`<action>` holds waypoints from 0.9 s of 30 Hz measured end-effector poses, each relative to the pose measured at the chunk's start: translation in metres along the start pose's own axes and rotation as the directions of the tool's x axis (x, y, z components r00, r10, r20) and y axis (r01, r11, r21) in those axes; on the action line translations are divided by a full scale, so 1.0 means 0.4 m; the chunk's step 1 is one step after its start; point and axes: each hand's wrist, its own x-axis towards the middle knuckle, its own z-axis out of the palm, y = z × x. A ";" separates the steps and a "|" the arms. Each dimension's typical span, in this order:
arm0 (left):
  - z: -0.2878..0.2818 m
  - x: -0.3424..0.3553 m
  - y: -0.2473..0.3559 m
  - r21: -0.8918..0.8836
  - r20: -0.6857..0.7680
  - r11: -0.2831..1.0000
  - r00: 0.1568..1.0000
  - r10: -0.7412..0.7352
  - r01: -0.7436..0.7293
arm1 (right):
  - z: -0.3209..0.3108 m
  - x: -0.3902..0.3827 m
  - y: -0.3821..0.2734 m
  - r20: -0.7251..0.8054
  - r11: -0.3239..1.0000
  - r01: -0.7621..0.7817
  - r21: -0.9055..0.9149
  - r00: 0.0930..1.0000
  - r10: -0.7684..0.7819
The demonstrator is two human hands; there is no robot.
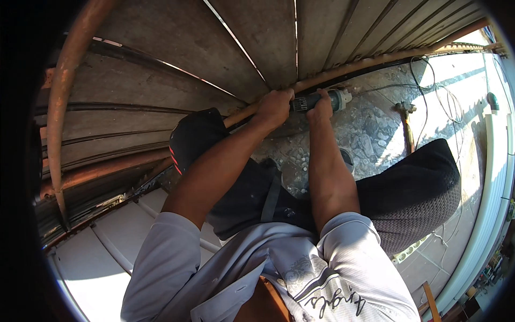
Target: Using an angle grinder to cut or smooth metal slats on a large gate or door.
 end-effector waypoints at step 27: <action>0.096 0.064 -0.186 0.241 0.495 0.960 0.833 -0.249 0.143 | 0.038 -0.072 0.200 -0.093 0.806 0.059 -0.589 0.986 -0.141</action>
